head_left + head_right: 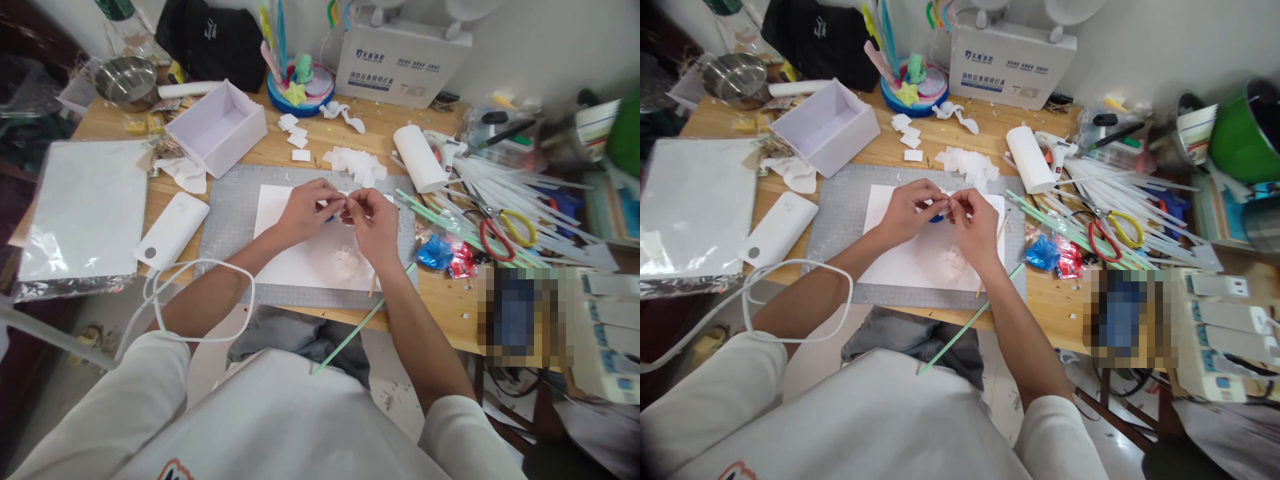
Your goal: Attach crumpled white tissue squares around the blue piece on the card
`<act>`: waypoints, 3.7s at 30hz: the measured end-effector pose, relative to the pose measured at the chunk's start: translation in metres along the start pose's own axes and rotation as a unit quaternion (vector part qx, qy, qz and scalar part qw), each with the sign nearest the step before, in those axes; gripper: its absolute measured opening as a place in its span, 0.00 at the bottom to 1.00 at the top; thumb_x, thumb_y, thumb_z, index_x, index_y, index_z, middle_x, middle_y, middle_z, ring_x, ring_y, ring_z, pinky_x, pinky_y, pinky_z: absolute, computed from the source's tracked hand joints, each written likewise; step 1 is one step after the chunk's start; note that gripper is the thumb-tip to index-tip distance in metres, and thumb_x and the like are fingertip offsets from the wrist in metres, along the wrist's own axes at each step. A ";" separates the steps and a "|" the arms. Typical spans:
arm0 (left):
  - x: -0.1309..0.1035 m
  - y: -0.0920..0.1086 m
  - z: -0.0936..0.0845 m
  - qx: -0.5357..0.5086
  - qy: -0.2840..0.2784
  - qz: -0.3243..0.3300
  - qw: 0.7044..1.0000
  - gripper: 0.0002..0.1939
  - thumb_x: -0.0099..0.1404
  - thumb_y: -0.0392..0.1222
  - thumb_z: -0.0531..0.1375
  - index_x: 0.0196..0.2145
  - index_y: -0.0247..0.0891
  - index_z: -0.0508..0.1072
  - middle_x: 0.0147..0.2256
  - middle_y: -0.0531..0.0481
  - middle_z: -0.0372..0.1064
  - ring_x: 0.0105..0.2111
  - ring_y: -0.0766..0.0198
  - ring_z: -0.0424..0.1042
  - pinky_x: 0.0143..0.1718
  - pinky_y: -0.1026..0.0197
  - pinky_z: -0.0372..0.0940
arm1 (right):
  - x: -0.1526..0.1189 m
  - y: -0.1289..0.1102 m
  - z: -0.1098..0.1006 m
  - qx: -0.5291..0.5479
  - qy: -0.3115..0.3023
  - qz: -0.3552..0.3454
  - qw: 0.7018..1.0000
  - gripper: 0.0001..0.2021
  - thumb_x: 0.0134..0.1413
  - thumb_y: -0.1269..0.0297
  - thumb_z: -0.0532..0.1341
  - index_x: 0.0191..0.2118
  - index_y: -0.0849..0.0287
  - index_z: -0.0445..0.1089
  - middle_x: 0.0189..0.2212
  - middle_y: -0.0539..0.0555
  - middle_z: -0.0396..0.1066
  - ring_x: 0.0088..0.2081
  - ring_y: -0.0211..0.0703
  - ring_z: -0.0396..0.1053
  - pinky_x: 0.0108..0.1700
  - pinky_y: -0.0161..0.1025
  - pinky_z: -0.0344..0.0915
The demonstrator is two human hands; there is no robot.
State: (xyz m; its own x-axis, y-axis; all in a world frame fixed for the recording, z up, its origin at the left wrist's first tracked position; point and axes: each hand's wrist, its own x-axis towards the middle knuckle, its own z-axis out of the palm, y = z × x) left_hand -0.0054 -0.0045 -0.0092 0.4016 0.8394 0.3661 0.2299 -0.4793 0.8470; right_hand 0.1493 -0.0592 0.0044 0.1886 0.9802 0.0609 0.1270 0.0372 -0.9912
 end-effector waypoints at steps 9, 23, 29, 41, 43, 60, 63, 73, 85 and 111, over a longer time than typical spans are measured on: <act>-0.003 0.001 -0.002 0.050 0.012 0.049 0.997 0.07 0.66 0.39 0.62 0.34 0.37 0.82 0.33 0.48 0.74 0.32 0.68 0.73 0.31 0.67 0.70 | 0.001 0.001 -0.004 -0.055 -0.024 -0.024 0.998 0.05 0.60 0.61 0.61 0.34 0.54 0.70 0.29 0.47 0.71 0.31 0.36 0.70 0.37 0.36 0.71; -0.002 0.006 0.001 -0.001 0.038 0.022 0.999 0.05 0.64 0.36 0.64 0.33 0.36 0.82 0.32 0.49 0.76 0.31 0.72 0.74 0.29 0.72 0.68 | 0.003 0.001 -0.003 0.035 -0.022 0.027 0.999 0.05 0.57 0.62 0.64 0.34 0.56 0.71 0.28 0.46 0.72 0.31 0.34 0.74 0.33 0.34 0.76; -0.003 -0.004 0.002 0.043 0.049 0.100 0.993 0.06 0.66 0.37 0.63 0.35 0.36 0.82 0.33 0.49 0.75 0.32 0.70 0.73 0.30 0.70 0.69 | 0.004 -0.001 -0.004 0.028 -0.015 0.037 0.999 0.04 0.55 0.63 0.65 0.33 0.57 0.73 0.28 0.47 0.74 0.31 0.34 0.74 0.33 0.33 0.75; -0.004 -0.003 0.005 0.023 0.057 0.080 0.995 0.04 0.63 0.34 0.64 0.32 0.35 0.80 0.32 0.50 0.74 0.31 0.72 0.73 0.29 0.72 0.68 | 0.003 -0.002 -0.004 0.024 -0.030 0.042 0.998 0.04 0.56 0.64 0.63 0.33 0.56 0.70 0.29 0.47 0.73 0.30 0.35 0.75 0.32 0.34 0.76; -0.003 -0.003 0.006 0.013 0.054 0.070 0.996 0.04 0.63 0.34 0.64 0.32 0.35 0.80 0.32 0.50 0.75 0.31 0.72 0.73 0.28 0.72 0.68 | 0.004 -0.001 -0.004 0.028 -0.036 0.049 0.998 0.05 0.55 0.62 0.64 0.32 0.56 0.69 0.28 0.46 0.73 0.30 0.35 0.75 0.32 0.34 0.76; -0.002 0.000 0.004 -0.008 0.039 0.028 0.999 0.06 0.67 0.37 0.63 0.34 0.37 0.80 0.33 0.50 0.74 0.33 0.71 0.73 0.30 0.72 0.67 | 0.004 -0.005 -0.003 0.086 -0.015 0.062 0.994 0.07 0.52 0.60 0.68 0.31 0.55 0.72 0.26 0.46 0.74 0.30 0.34 0.74 0.36 0.35 0.77; -0.003 0.000 0.003 0.012 0.037 0.047 0.998 0.06 0.68 0.37 0.62 0.35 0.37 0.80 0.35 0.50 0.74 0.34 0.71 0.73 0.31 0.71 0.68 | 0.003 -0.005 -0.002 0.085 -0.009 0.062 0.994 0.08 0.50 0.58 0.69 0.31 0.56 0.73 0.26 0.47 0.75 0.31 0.36 0.75 0.39 0.38 0.78; -0.005 -0.002 0.002 0.060 0.044 0.073 0.995 0.09 0.70 0.40 0.60 0.36 0.37 0.79 0.35 0.48 0.75 0.35 0.69 0.73 0.32 0.69 0.69 | 0.001 -0.005 -0.001 0.067 -0.001 0.071 0.995 0.10 0.48 0.57 0.71 0.32 0.57 0.77 0.27 0.49 0.77 0.30 0.39 0.77 0.40 0.41 0.80; -0.005 -0.005 0.002 0.106 0.045 0.104 0.988 0.08 0.70 0.40 0.60 0.36 0.37 0.79 0.36 0.48 0.74 0.35 0.68 0.72 0.33 0.66 0.67 | 0.002 -0.002 -0.001 0.081 0.000 0.062 0.995 0.09 0.49 0.58 0.71 0.31 0.57 0.76 0.25 0.48 0.76 0.29 0.37 0.76 0.38 0.39 0.79; -0.005 -0.002 0.002 0.097 0.030 0.078 0.992 0.09 0.71 0.39 0.58 0.37 0.37 0.78 0.37 0.47 0.74 0.36 0.66 0.72 0.34 0.65 0.67 | 0.003 0.001 -0.001 0.071 -0.002 0.061 0.996 0.08 0.50 0.57 0.70 0.32 0.55 0.76 0.28 0.48 0.77 0.31 0.37 0.77 0.38 0.38 0.78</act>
State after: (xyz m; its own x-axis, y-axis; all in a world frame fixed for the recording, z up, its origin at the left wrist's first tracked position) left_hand -0.0065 -0.0086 -0.0131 0.3941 0.7620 0.5138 0.3382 -0.6400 0.6899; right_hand 0.1506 -0.0567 0.0038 0.1905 0.9798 -0.0611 -0.0366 -0.0551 -0.9978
